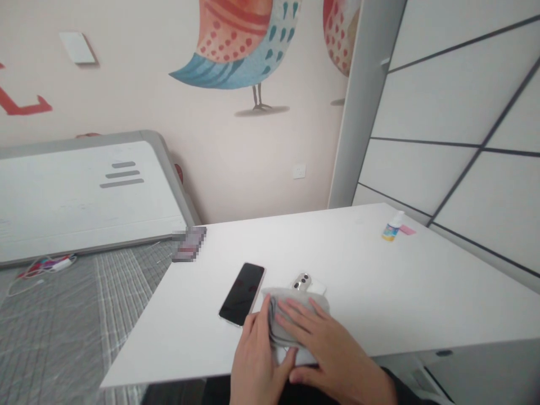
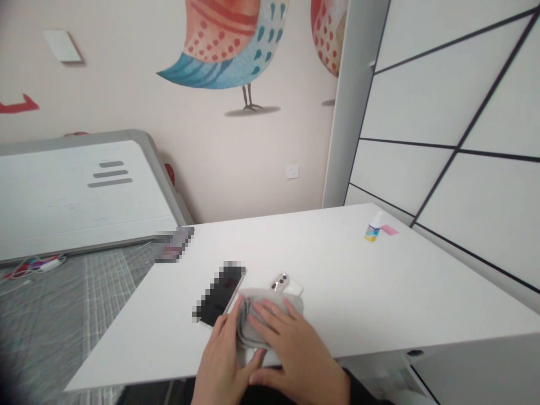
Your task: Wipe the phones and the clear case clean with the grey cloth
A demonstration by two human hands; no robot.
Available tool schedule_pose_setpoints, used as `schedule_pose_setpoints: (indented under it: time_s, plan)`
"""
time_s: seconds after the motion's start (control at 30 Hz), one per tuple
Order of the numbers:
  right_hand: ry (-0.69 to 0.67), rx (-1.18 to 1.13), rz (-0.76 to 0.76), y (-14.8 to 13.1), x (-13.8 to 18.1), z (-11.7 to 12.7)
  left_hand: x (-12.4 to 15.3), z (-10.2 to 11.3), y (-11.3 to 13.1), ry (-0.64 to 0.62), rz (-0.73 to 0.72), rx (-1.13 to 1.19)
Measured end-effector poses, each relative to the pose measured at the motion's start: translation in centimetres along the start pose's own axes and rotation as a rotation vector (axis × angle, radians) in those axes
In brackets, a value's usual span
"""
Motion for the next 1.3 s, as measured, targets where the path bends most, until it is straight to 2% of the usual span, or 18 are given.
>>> schedule_pose_setpoints:
  time_s: [0.1,0.13,0.23,0.27,0.4,0.5,0.53,0.67,0.7,0.8,0.83,0.93,1.07,1.1,1.2,1.23,1.3]
  plan:
    - [0.095,0.086,-0.185,1.8,-0.2,0.7,-0.2,0.1,-0.1,0.023,0.01,0.035]
    - [0.101,0.086,-0.172,1.8,-0.3,0.6,-0.2,0.2,-0.1,0.049,-0.008,0.034]
    - [0.005,-0.01,0.025,0.3,-0.4,-0.2,0.0,0.1,-0.2,0.119,-0.083,0.002]
    - [-0.02,-0.021,0.027,0.3,-0.4,-0.2,0.0,0.0,-0.2,0.132,-0.1,-0.01]
    - [0.054,0.106,-0.232,2.7,-0.3,0.6,0.0,-0.4,-0.7,0.125,-0.111,-0.031]
    - [0.004,0.079,0.034,1.2,-0.4,-0.3,0.0,-0.5,-0.7,0.122,-0.16,-0.043]
    - [-0.008,0.071,0.07,1.0,-0.4,-0.5,0.0,-0.5,-0.7,0.122,-0.177,-0.045]
    - [0.058,0.125,-0.164,2.6,-0.4,0.1,0.0,-0.7,-1.1,0.11,-0.142,-0.025]
    - [0.056,0.125,-0.123,2.2,-0.4,0.0,0.1,-0.8,-1.2,0.105,-0.13,-0.017]
    - [-0.02,0.075,0.129,0.3,-0.3,-0.7,0.0,-1.0,-1.1,0.081,-0.097,0.002]
    - [-0.018,0.074,0.111,0.5,-0.2,-0.7,0.0,-1.0,-1.1,0.076,-0.075,0.011]
    - [0.061,0.121,-0.091,2.0,-0.1,0.1,-0.2,-0.8,-1.0,0.067,-0.009,0.05]
    - [-0.02,0.073,0.154,0.2,-0.4,-0.5,-0.3,-0.8,-0.9,0.031,0.043,0.084]
    - [-0.03,0.074,0.137,0.4,-0.5,-0.6,-0.3,-0.8,-1.0,0.028,0.05,0.086]
    - [0.043,0.169,-0.129,2.8,-0.5,-0.3,-0.3,-0.8,-1.1,0.042,0.031,0.087]
    - [0.073,0.2,-0.144,3.2,-0.3,-0.3,-0.3,-0.9,-1.2,0.044,0.016,0.087]
    - [0.05,0.205,0.054,2.5,0.3,-1.0,-0.2,-1.1,-1.3,0.035,-0.001,0.086]
Point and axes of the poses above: each hand's wrist, its own x-axis away from the middle knuckle, its own z-axis out of the back of the hand, y = z × x, the point moved 7 cm from there along -x, towards the middle knuckle
